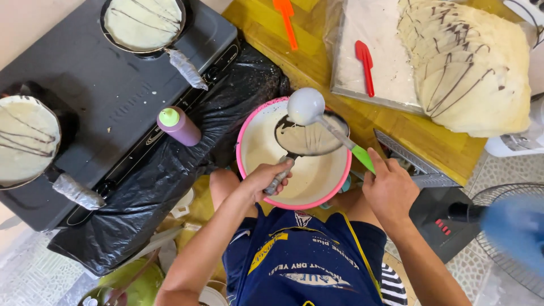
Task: Preparing crepes by pouring batter into pans, spreading it, cooking, and stacking the finished crepes.
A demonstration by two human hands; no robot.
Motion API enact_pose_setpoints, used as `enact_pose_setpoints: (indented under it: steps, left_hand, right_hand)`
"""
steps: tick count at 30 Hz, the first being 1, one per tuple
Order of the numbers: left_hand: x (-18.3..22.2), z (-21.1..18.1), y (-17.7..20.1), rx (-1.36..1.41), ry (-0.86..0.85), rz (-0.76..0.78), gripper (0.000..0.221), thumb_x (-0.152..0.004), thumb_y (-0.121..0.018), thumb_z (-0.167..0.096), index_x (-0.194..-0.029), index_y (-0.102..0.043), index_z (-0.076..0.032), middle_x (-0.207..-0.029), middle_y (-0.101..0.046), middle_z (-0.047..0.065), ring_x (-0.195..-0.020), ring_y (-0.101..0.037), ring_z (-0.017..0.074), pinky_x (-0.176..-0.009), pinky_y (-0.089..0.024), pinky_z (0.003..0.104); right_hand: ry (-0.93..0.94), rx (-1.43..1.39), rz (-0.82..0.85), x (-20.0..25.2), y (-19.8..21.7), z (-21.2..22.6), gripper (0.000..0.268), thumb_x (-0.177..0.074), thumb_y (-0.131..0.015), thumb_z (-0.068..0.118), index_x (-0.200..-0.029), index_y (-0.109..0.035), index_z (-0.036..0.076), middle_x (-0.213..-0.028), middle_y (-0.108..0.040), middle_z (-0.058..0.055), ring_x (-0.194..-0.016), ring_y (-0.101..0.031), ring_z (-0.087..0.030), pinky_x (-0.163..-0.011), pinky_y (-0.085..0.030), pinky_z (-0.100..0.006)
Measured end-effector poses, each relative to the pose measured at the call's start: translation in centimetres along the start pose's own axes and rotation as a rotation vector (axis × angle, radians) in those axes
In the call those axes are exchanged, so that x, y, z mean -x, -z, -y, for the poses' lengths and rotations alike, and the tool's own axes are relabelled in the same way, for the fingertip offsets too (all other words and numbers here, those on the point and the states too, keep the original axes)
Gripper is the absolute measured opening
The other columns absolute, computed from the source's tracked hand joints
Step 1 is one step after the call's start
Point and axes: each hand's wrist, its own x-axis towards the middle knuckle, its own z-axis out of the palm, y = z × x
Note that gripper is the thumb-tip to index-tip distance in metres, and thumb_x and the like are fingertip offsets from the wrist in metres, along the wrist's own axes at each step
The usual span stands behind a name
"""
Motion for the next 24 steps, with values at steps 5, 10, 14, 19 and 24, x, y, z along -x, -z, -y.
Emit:
enact_pose_setpoints:
  steps: [5,10,14,19,24]
  left_hand:
    - [3.5,-0.8,-1.1,-0.316,-0.001,-0.006,0.042,-0.089,-0.079,-0.034,-0.089,-0.066,0.007,-0.056,-0.061,0.015,-0.035,-0.058,0.0203,-0.029,-0.042,0.03]
    - [4.9,1.6,-1.3,-0.384,-0.108,-0.026,0.038,-0.088,-0.08,-0.029,-0.087,-0.067,0.007,-0.056,-0.065,0.018,-0.035,-0.063,0.022,-0.027,-0.045,0.031]
    - [4.0,4.9,-0.6,-0.199,-0.214,-0.029,0.029,-0.089,-0.08,-0.018,-0.091,-0.067,0.007,-0.055,-0.063,0.02,-0.035,-0.062,0.0233,-0.031,-0.047,0.03]
    - [4.2,5.5,-1.9,-0.1,-0.232,0.017,0.031,-0.089,-0.081,-0.02,-0.093,-0.066,0.007,-0.055,-0.063,0.02,-0.036,-0.063,0.024,-0.031,-0.045,0.029]
    - [4.1,4.6,0.4,-0.285,-0.23,-0.111,0.032,-0.088,-0.081,-0.022,-0.094,-0.07,0.007,-0.055,-0.064,0.019,-0.036,-0.062,0.0222,-0.03,-0.045,0.029]
  right_hand:
    - [-0.224,-0.081,0.269,2.5,-3.0,-1.3,0.049,-0.084,-0.066,0.033,-0.133,-0.07,0.041,-0.1,-0.068,0.002,-0.084,-0.071,-0.029,-0.074,-0.062,-0.044]
    - [-0.296,-0.081,0.224,2.9,-3.3,-2.1,0.05,-0.083,-0.066,0.034,-0.132,-0.07,0.041,-0.1,-0.067,0.002,-0.085,-0.072,-0.031,-0.074,-0.062,-0.045]
    - [-0.164,0.107,-0.1,3.4,-3.1,-3.8,0.048,-0.081,-0.068,0.031,-0.128,-0.074,0.042,-0.094,-0.065,0.007,-0.08,-0.07,-0.019,-0.069,-0.058,-0.03]
    - [-0.071,0.108,-0.173,3.5,-2.0,-3.2,0.046,-0.079,-0.068,0.03,-0.121,-0.075,0.048,-0.09,-0.064,0.013,-0.08,-0.069,-0.011,-0.071,-0.055,-0.022]
    - [-0.36,-0.052,0.188,2.9,-2.7,-5.2,0.053,-0.087,-0.067,0.039,-0.139,-0.067,0.044,-0.108,-0.068,0.001,-0.089,-0.073,-0.033,-0.077,-0.061,-0.046]
